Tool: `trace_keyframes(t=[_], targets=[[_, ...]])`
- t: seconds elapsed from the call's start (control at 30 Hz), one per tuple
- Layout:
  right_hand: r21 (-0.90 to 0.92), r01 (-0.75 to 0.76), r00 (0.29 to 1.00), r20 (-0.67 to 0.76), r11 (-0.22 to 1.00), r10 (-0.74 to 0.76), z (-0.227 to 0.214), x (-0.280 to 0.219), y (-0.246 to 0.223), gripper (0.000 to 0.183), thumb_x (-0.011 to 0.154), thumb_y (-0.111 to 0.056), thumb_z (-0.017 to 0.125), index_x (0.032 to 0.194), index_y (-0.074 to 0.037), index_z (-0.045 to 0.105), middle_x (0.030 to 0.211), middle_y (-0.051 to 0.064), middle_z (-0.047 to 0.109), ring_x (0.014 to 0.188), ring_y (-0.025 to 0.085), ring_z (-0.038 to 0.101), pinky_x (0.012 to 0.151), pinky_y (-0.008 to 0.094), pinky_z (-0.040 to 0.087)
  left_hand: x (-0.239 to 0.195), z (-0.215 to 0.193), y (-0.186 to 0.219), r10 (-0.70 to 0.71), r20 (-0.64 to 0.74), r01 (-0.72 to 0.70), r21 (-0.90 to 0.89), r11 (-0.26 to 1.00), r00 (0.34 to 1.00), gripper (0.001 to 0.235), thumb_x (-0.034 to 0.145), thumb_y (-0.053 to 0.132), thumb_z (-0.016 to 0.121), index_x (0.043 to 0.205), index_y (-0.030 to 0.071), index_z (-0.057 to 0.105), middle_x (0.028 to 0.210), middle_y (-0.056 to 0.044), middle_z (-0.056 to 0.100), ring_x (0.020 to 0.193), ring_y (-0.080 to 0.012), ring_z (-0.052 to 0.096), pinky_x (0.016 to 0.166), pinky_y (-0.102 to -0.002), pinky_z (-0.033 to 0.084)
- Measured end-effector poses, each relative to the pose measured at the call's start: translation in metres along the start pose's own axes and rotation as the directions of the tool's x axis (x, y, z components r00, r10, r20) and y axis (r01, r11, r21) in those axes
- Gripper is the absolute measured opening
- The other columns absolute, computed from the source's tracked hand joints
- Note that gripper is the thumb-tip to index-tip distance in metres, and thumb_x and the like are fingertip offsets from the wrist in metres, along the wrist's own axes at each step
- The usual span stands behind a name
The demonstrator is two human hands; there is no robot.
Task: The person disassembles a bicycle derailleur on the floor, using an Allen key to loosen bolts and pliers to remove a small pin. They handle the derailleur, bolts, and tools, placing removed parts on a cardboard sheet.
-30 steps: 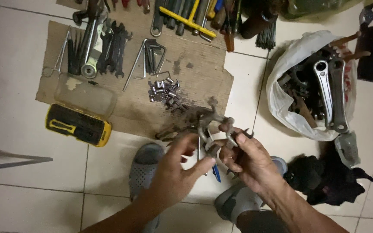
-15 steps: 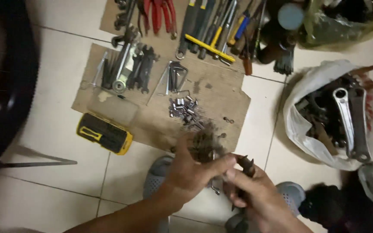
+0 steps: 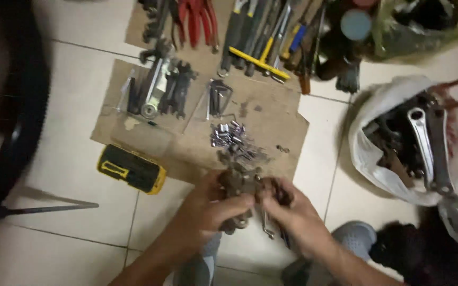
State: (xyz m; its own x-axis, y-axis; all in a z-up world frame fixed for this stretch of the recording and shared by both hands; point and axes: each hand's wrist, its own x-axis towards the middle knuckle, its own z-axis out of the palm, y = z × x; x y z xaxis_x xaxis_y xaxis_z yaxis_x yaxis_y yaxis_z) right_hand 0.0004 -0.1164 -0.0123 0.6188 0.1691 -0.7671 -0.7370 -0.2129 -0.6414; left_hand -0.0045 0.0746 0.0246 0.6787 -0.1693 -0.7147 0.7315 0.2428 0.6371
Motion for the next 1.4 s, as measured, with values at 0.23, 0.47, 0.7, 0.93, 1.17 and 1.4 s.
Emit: trace_keyframes(t=[0.23,0.47,0.7,0.93,1.17,1.4], targets=[[-0.412,-0.214,0.959,-0.263,0.886,0.109,-0.02,0.068,0.024,0.03,0.097,-0.022,0.054,0.125,-0.016,0.061,0.125,0.008,0.074,0.115,0.026,0.067,0.099,0.041,0.052,-0.01,-0.002,0.02,-0.333,-0.241,0.345,0.01,0.939,0.912,0.04,0.075,0.006,0.074,0.115,0.004,0.069,0.092,-0.017,0.076,0.078,-0.0276,0.07,0.069,-0.039,0.056],[-0.748,0.22,0.909,-0.075,0.626,-0.409,-0.045,0.116,0.091,0.035,0.086,-0.004,0.056,0.121,-0.006,0.056,0.112,0.018,0.067,0.096,0.038,0.065,0.083,0.048,0.055,-0.015,-0.001,0.035,-0.419,-0.287,0.456,0.073,0.887,0.861,0.065,0.069,0.016,0.071,0.134,0.017,0.064,0.123,-0.006,0.075,0.101,-0.0233,0.073,0.089,-0.036,0.055],[-0.742,0.377,0.821,-0.008,0.554,-0.571,-0.059,0.116,0.108,0.04,0.089,-0.001,0.059,0.129,-0.003,0.059,0.118,0.017,0.07,0.097,0.035,0.071,0.085,0.044,0.06,-0.016,0.001,0.043,-0.425,-0.33,0.468,0.059,0.882,0.843,0.051,0.075,0.015,0.071,0.125,0.013,0.069,0.112,-0.008,0.076,0.094,-0.0255,0.073,0.085,-0.038,0.055],[-0.724,0.393,0.806,-0.024,0.567,-0.591,-0.061,0.127,0.116,0.046,0.081,0.003,0.064,0.127,-0.005,0.063,0.119,0.015,0.07,0.103,0.034,0.069,0.093,0.041,0.057,-0.012,-0.005,0.041,-0.391,-0.298,0.455,0.189,0.87,0.871,0.06,0.07,0.027,0.065,0.129,0.013,0.064,0.116,-0.01,0.076,0.103,-0.0256,0.074,0.093,-0.037,0.051],[-0.77,0.427,0.755,0.015,0.474,-0.655,-0.056,0.126,0.113,0.039,0.085,-0.003,0.068,0.124,-0.002,0.061,0.114,0.016,0.066,0.095,0.034,0.069,0.083,0.041,0.06,-0.014,-0.005,0.025,-0.361,-0.229,0.361,-0.046,0.932,0.904,0.046,0.077,0.013,0.068,0.122,0.004,0.064,0.094,-0.022,0.073,0.081,-0.0328,0.072,0.072,-0.041,0.054],[-0.84,0.467,0.679,0.14,0.277,-0.721,-0.053,0.114,0.107,0.039,0.094,-0.011,0.065,0.131,0.002,0.058,0.126,0.022,0.057,0.107,0.037,0.065,0.073,0.043,0.065,-0.012,-0.005,0.018,-0.347,-0.215,0.335,-0.089,0.938,0.913,0.043,0.077,0.012,0.067,0.118,-0.001,0.065,0.085,-0.025,0.074,0.075,-0.0343,0.069,0.067,-0.043,0.05]])
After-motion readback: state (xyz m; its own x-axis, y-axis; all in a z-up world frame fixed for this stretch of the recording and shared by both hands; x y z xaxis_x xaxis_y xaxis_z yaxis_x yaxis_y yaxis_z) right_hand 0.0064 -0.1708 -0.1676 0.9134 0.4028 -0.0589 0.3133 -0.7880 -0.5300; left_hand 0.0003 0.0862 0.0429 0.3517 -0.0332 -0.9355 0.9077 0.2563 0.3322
